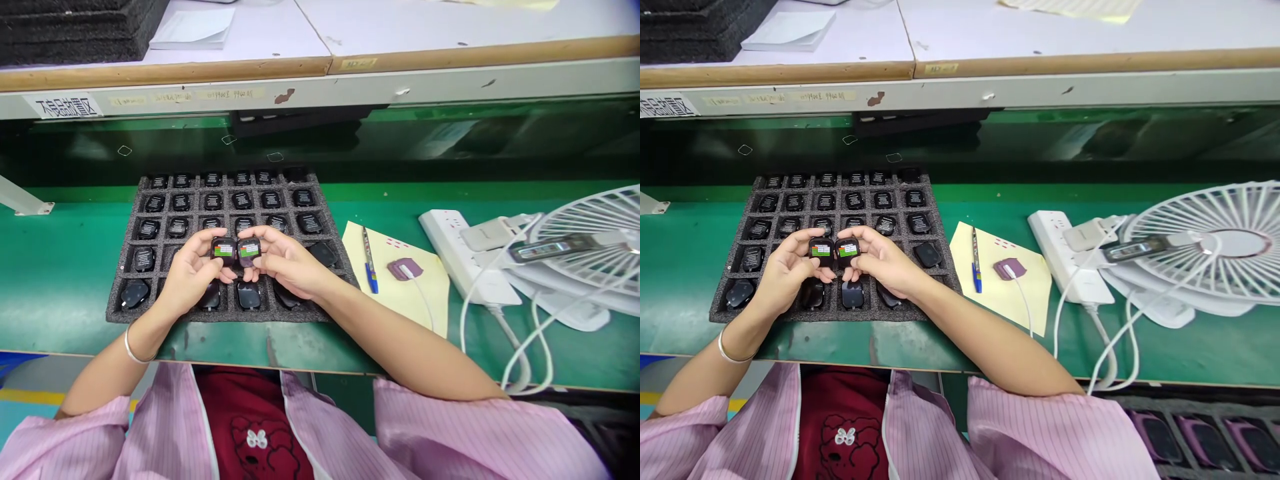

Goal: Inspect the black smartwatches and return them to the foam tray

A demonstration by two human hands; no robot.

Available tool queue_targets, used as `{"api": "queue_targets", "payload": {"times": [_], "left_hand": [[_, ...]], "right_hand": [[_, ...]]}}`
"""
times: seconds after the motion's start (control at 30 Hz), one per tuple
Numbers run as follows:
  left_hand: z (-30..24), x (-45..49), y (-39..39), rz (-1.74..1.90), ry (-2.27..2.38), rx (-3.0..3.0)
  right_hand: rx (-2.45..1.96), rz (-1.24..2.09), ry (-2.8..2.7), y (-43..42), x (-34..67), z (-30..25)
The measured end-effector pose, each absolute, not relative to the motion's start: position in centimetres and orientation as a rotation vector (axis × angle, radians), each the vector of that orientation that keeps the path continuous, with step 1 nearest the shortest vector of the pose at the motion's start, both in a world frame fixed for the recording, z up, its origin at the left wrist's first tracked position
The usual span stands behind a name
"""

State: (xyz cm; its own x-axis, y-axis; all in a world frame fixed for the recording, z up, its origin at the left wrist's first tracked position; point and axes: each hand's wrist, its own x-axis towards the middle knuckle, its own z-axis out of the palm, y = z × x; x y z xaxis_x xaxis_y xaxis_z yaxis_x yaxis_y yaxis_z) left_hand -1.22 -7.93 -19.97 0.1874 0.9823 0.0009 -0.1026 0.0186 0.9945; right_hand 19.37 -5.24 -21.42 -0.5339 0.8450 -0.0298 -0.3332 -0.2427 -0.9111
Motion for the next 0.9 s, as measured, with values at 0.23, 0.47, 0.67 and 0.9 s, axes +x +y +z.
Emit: {"api": "queue_targets", "payload": {"times": [0.23, 0.47, 0.67, 0.9], "left_hand": [[-20.0, -1.3, -7.9, 1.083, 1.030, 1.184], [-20.2, -1.4, -7.8, 1.113, 1.083, 1.306], [-18.9, -3.6, -7.5, 1.094, 1.045, 1.261], [-18.1, -9.5, -6.2, 0.771, 1.454, 1.734]], "right_hand": [[-0.792, 1.815, -1.188, -5.0, 19.4, -21.6], [-0.833, 1.946, -1.069, -4.9, 19.5, -21.5], [-0.777, 1.955, -1.138, -5.0, 19.9, -21.4], [-0.777, 1.789, -1.664, -3.8, 18.4, -21.4]]}}
